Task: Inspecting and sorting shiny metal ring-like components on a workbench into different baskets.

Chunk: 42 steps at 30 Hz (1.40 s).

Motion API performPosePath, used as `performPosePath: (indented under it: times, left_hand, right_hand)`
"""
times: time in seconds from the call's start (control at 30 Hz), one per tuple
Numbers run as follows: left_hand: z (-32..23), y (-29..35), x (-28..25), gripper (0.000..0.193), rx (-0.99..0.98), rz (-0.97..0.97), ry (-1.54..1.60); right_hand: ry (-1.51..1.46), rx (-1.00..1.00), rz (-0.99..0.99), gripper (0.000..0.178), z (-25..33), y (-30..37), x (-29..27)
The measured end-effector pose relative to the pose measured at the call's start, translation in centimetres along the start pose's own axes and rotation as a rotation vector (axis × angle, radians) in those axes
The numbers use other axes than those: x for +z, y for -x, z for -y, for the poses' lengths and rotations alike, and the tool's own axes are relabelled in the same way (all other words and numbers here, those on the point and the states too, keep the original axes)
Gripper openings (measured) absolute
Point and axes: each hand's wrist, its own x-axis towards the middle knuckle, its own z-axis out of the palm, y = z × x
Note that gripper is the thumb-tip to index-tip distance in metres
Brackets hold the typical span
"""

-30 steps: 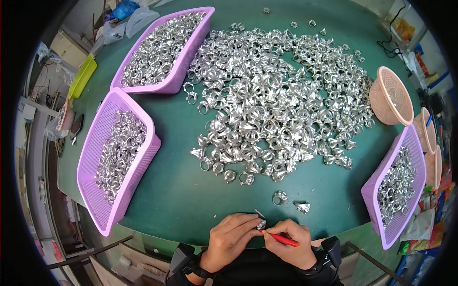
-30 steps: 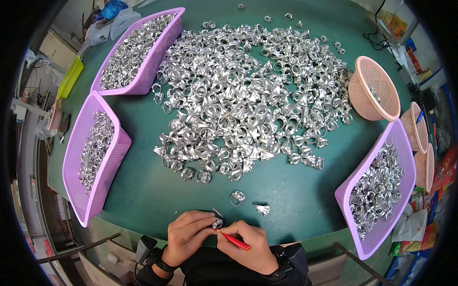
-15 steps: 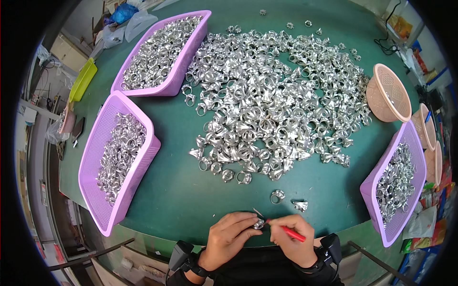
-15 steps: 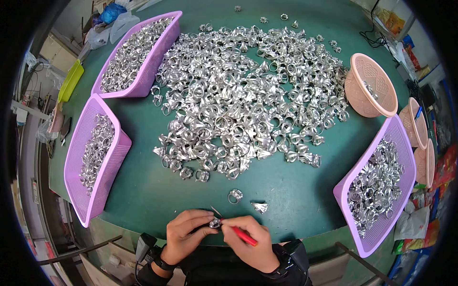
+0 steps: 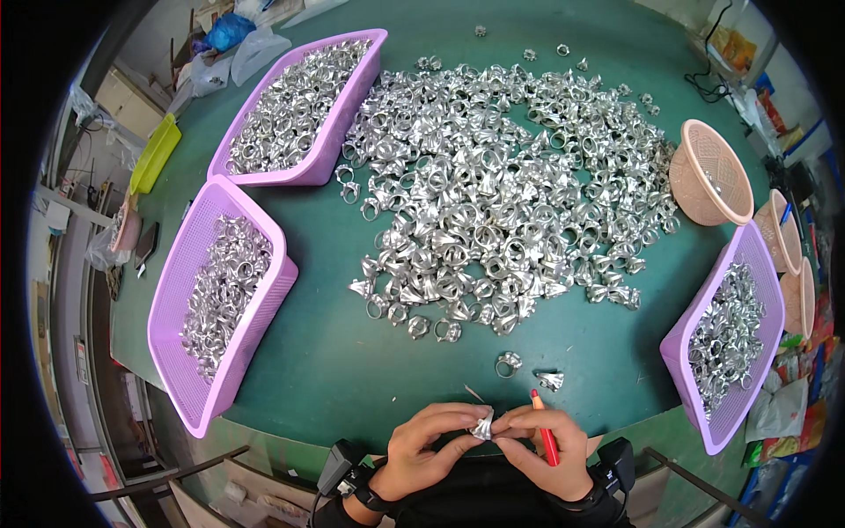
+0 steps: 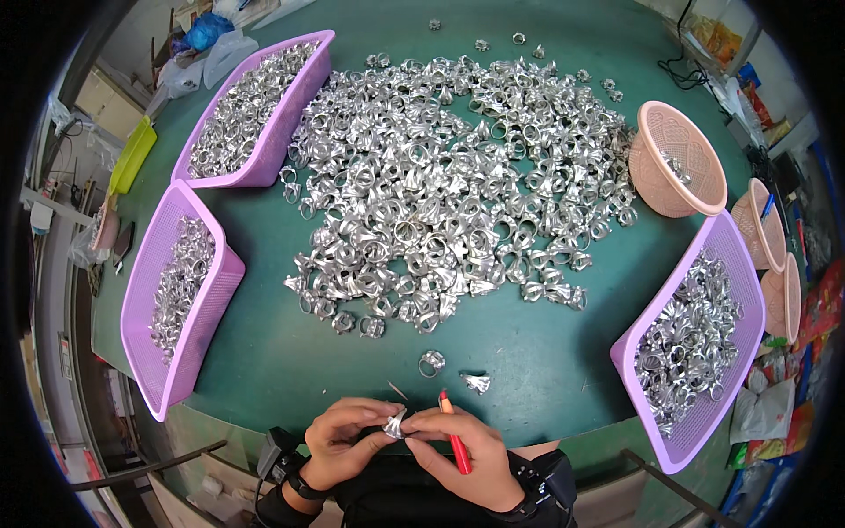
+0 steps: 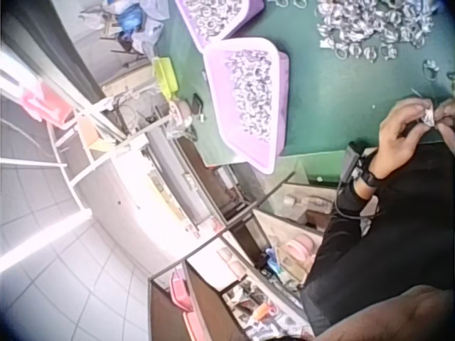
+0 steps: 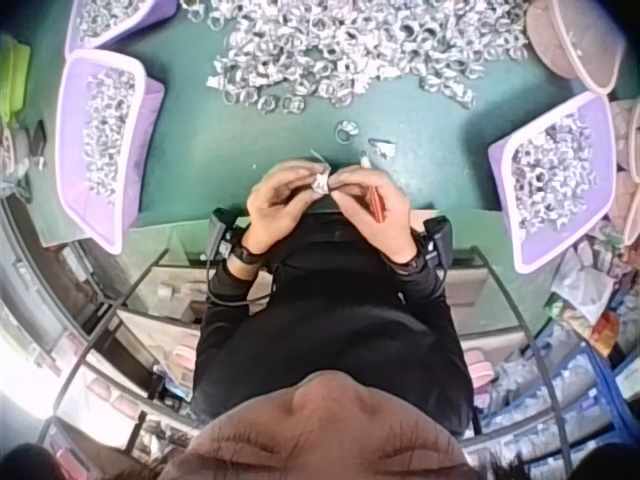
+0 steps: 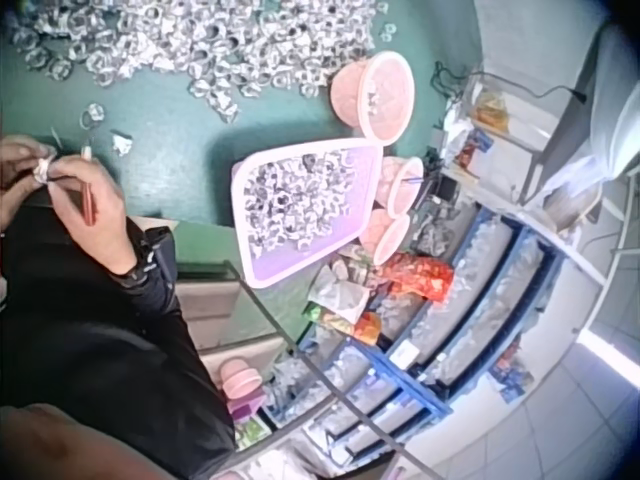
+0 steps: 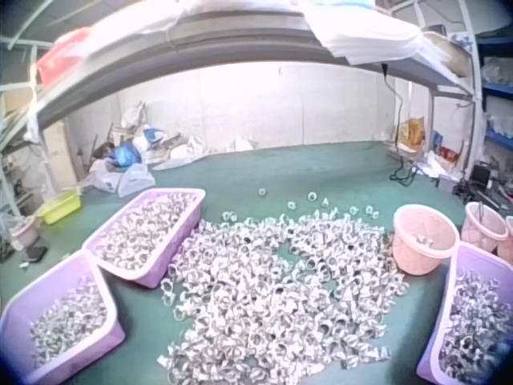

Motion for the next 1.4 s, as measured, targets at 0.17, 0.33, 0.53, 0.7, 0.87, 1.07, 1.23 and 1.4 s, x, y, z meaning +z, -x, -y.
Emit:
performPosePath:
  times: [0.17, 0.33, 0.53, 0.7, 0.87, 1.07, 1.23, 1.4]
  left_hand:
    - [-1.5, 0.7, -2.1, 0.020, 0.001, 0.358, -0.092]
    - [-2.9, 1.4, -4.1, 0.040, 0.166, 0.666, -0.106]
    - [-9.3, 0.6, -8.8, 0.010, 0.075, 0.325, -0.471]
    - [-13.3, -1.7, -13.5, 0.017, 0.298, -0.216, -0.896]
    - [-14.6, -3.1, -14.8, 0.016, 0.561, -0.525, -0.723]
    - [-13.8, -4.4, -14.8, 0.023, 0.658, -0.523, -0.595]
    - [-13.4, -4.3, -15.0, 0.024, 0.663, -0.511, -0.655]
    - [-13.2, -4.0, -15.0, 0.023, 0.658, -0.512, -0.653]
  right_hand:
    - [0.154, -0.144, -0.090, 0.018, -0.4, 1.1, -0.8]
    - [0.433, -0.136, -0.382, 0.022, 1.0, 1.9, -3.8]
    - [0.460, -0.123, -0.342, 0.017, 1.0, 0.8, -4.5]
    - [0.461, -0.104, -0.312, 0.017, 1.3, 0.4, -3.5]
    - [0.422, -0.093, -0.307, 0.017, 1.2, 0.4, -3.8]
    - [0.409, -0.085, -0.294, 0.017, 1.4, 0.6, -3.9]
    - [0.421, -0.068, -0.286, 0.017, 1.4, 0.6, -4.0]
    - [0.409, -0.056, -0.282, 0.017, 1.4, 0.5, -3.9]
